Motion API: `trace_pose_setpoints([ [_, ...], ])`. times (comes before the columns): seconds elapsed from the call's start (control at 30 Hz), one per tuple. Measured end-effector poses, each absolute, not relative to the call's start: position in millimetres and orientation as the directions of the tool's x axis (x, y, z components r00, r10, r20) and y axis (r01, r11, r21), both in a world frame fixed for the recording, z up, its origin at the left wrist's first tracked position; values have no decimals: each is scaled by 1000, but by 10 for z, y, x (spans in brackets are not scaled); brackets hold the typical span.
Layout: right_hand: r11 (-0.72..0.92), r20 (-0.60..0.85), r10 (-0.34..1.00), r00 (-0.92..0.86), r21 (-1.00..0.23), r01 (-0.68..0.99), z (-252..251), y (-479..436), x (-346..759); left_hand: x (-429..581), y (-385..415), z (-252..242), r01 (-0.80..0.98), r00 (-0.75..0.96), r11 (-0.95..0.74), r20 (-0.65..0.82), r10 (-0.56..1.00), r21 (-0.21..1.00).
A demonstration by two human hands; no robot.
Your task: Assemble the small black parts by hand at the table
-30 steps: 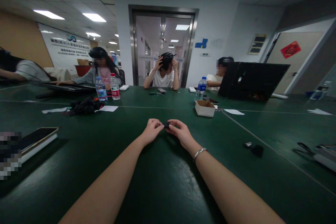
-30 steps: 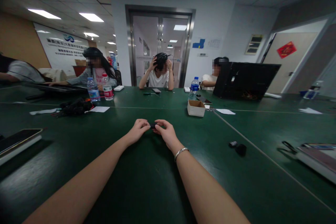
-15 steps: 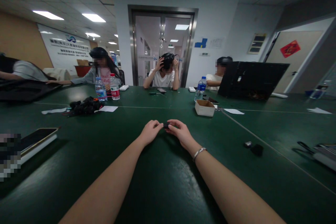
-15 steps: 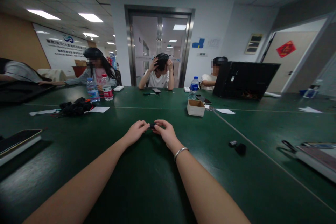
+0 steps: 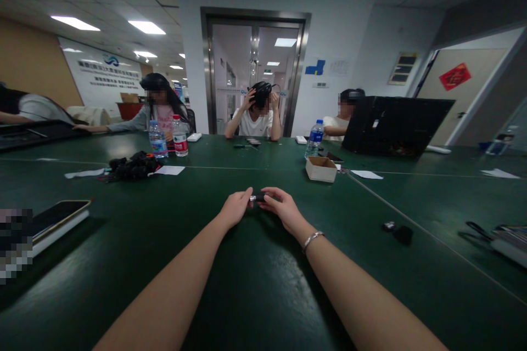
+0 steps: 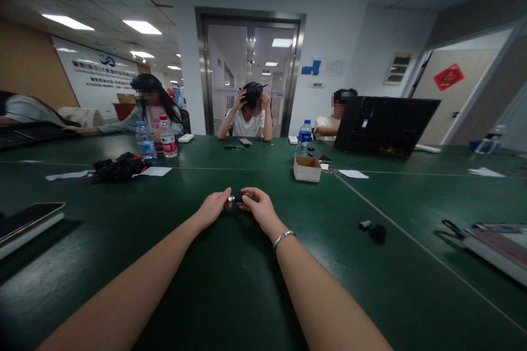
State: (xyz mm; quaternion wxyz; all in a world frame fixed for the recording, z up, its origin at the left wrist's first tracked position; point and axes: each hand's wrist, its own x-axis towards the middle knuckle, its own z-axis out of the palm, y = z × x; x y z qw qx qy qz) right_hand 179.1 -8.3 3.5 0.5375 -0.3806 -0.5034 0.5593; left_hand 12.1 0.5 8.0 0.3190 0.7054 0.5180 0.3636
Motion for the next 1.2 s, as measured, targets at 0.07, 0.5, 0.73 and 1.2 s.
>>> trace_pose_setpoints([
  [0.07,82,112,986,-126,-972,-219,25,-74,1793,128,-18,102,498,204,-273,194,959,823],
  [0.5,86,116,985,-130,-972,-218,22,-78,1800,98,37,31,478,227,-272,182,957,835],
  [0.73,96,129,983,-131,-968,-232,1,-62,1796,105,32,45,491,218,-278,192,957,826],
  [1.2,89,121,984,-134,-972,-219,32,-84,1798,99,58,23,486,219,-265,177,959,833],
])
